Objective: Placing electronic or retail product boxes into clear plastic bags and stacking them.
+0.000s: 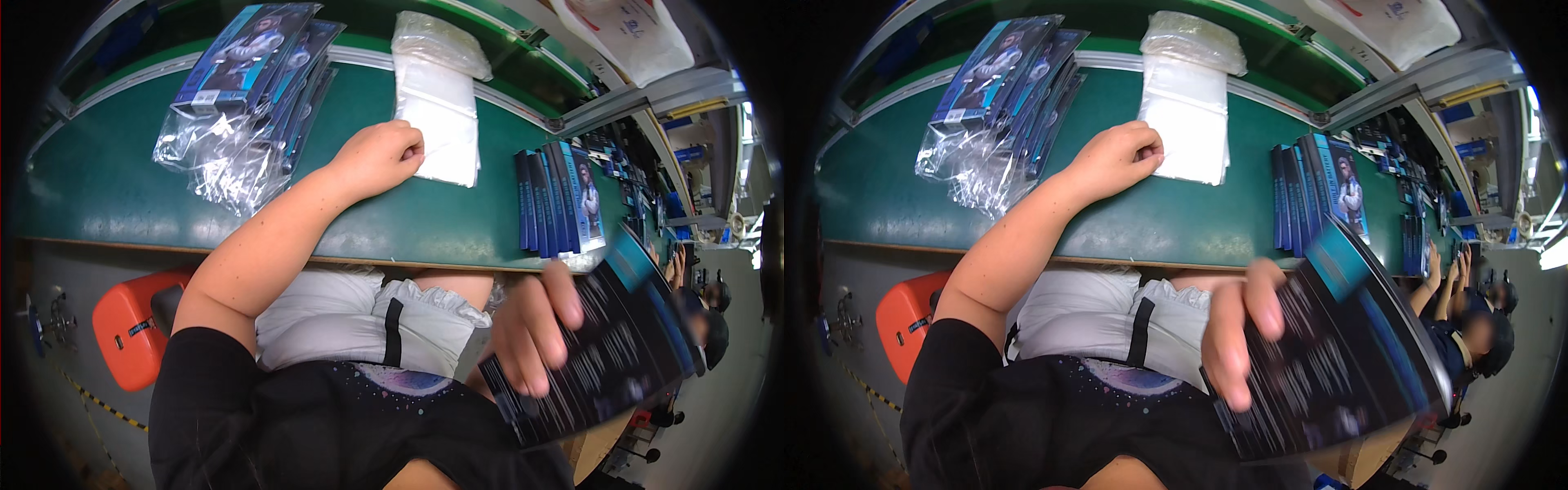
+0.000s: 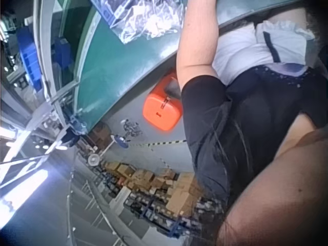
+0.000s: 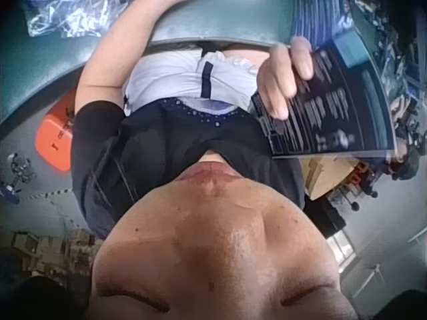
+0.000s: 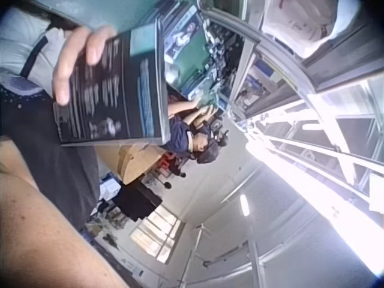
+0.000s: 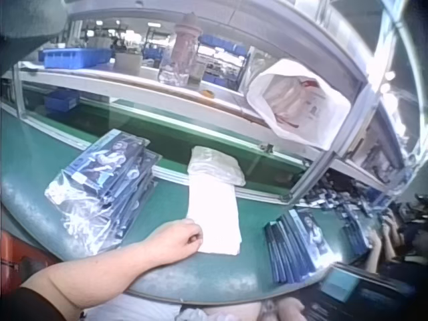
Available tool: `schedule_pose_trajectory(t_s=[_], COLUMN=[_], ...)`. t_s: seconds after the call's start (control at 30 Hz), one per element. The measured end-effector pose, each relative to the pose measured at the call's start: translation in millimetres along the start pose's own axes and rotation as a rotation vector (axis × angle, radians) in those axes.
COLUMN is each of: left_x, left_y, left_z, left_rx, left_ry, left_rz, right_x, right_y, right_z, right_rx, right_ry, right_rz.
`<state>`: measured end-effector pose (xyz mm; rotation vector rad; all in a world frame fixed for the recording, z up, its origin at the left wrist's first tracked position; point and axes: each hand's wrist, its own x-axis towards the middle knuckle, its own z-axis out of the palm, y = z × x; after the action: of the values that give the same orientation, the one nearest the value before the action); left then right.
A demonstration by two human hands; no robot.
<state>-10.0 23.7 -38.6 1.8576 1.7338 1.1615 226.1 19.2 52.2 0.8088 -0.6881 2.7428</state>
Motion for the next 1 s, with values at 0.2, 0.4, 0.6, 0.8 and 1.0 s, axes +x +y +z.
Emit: schedule_pose_trajectory(t_s=[0.2,0.4,0.6,0.8,1.0], left_x=[6.6,0.5,2.5,0.6,5.8], left_y=[-0.4,-1.4,-5.9,-3.9,-3.6], left_z=[7.6,3.0,5.9,3.1,10.9], left_rx=[0.007,0.040,0.040,0.057,0.007], left_ry=[-0.013,0.009,0.003,-0.022,0.050], left_rz=[0.047,0.031,0.036,0.020,0.083], right_x=[24.9,42.9,47.4,47.5,39.1], right_y=[14.1,7.3,7.2,1.3,9.5], right_z=[40.1,46.1,44.9,45.9,33.0], right_rx=[-0.090,-0.245,-0.228,-0.262,-0.074], right_ry=[-0.151,-0.190,-0.199,-0.248,-0.206], right_rz=[-0.193,-0.029,-0.026,-0.081,-0.231])
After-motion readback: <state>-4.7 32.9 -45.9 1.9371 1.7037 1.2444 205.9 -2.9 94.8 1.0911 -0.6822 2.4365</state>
